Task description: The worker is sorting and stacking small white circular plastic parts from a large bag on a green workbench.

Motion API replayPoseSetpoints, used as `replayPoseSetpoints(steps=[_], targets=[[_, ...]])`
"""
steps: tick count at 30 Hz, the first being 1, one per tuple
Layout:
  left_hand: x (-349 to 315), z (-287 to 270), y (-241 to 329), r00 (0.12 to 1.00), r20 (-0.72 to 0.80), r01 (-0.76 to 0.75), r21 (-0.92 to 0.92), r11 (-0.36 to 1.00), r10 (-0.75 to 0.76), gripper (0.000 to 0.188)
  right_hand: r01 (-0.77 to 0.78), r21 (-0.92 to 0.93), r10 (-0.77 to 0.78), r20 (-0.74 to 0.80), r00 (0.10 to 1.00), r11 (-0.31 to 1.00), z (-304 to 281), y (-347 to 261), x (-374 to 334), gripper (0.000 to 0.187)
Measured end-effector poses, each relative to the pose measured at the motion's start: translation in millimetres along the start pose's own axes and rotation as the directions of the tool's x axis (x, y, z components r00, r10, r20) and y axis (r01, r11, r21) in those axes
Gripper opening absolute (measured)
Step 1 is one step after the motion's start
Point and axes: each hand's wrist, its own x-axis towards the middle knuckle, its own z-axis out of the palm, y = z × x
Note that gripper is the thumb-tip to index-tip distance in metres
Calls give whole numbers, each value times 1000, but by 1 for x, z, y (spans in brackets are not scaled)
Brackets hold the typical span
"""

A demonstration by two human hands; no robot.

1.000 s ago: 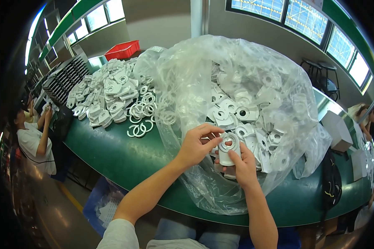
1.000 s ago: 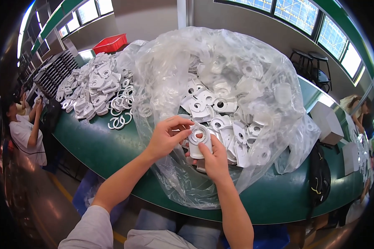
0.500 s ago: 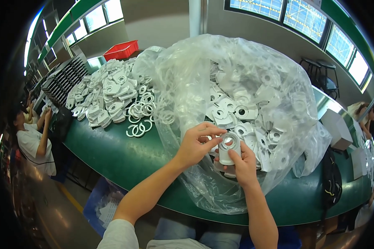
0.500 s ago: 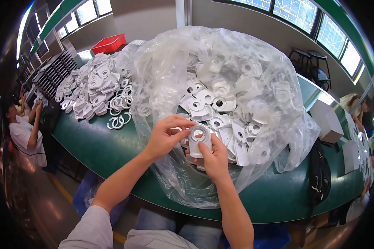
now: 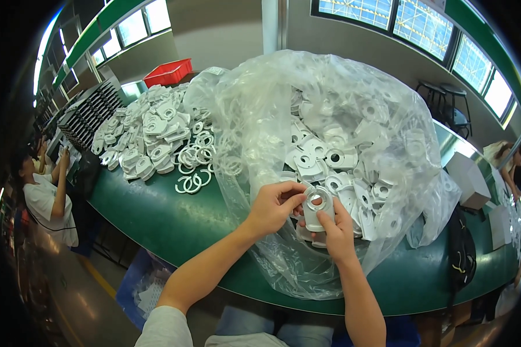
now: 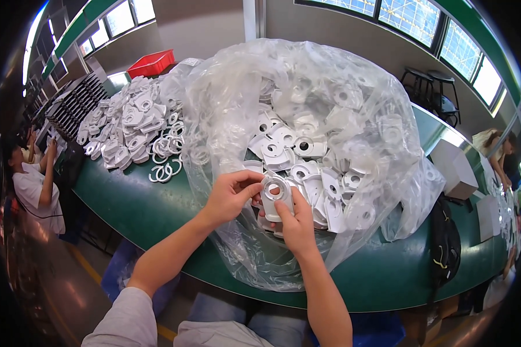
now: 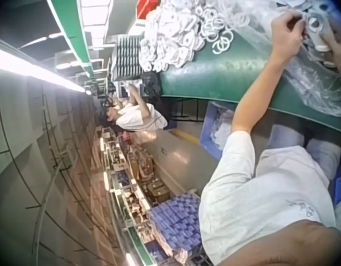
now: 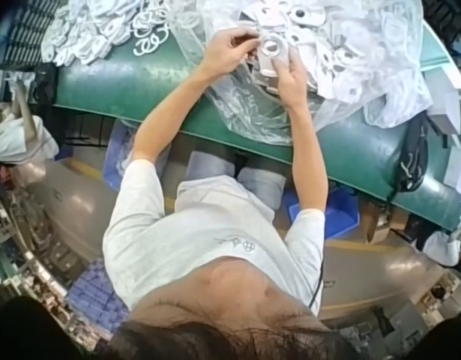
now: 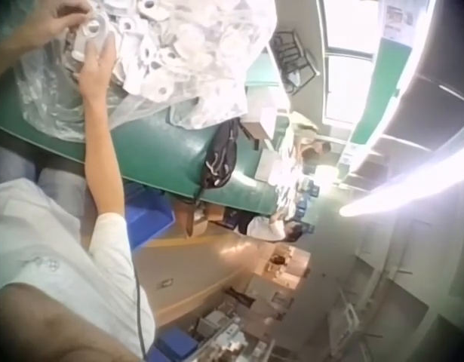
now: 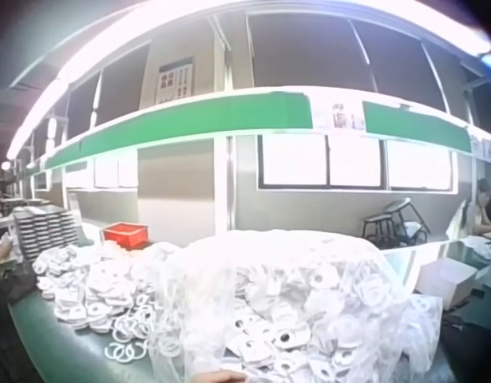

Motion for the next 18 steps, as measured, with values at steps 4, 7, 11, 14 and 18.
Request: replayPoseSetpoints(steps=[4,7,11,14,18], targets=[[-4,2,4,1000,-4,-17,53,998,17,14,45,-39,-46,-25,999,998,1,2,-2,24],[-3,-1,5,996,71,41,92,995,-48,17,-15,-36,11,-100,995,999,-3,5,1,27],[-2,2,11,972,59,-233,260,937,226,21,51,-170,-73,-127,989,984,-4,13,4,30],[-1,0,13,970,99,-237,226,945,220,20,143,-323,-167,-49,985,935,-6,18,3,29],[-2,-3,11,988,125,-104,110,989,90,17,192,-346,-215,-28,976,918,-1,18,2,27]])
